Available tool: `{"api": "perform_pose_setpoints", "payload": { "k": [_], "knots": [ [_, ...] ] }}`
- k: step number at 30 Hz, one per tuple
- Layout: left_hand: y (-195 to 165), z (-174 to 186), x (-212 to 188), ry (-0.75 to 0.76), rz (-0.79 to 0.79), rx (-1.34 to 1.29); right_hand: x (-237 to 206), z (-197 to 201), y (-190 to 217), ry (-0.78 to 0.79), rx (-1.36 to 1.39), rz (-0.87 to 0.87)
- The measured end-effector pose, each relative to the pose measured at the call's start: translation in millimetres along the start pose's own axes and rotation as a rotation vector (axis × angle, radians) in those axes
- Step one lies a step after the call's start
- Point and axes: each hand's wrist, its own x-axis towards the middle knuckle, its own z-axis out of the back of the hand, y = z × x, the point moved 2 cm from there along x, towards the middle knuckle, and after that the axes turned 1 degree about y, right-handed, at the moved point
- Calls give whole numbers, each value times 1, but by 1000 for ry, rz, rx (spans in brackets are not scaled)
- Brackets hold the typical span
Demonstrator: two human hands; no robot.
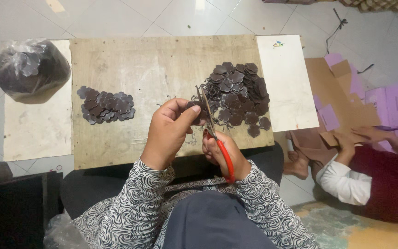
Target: The person sits at a workbench and uses red-handled scissors to trim the edges of dark flower-shaped fabric pieces one at a time, placing trimmed pieces in a pile on the left and scraps in the center. They occasionally sweep scraps aside and continue trimming more pieces.
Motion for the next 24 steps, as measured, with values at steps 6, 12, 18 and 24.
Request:
{"api": "perform_pose_setpoints", "payload": {
  "k": [6, 12, 18, 24],
  "knots": [
    [-2, 2, -1, 17, -13, 67, 1, 2, 1, 79, -39, 6],
    [-1, 4, -1, 16, -10, 94, 1, 0, 7, 26, -45, -44],
    [-3, 3, -2, 4, -4, 99, 0, 0, 7, 52, -44, -23],
    [-2, 4, -2, 1, -2, 106, -1, 3, 3, 64, -61, -9]
  ]
}}
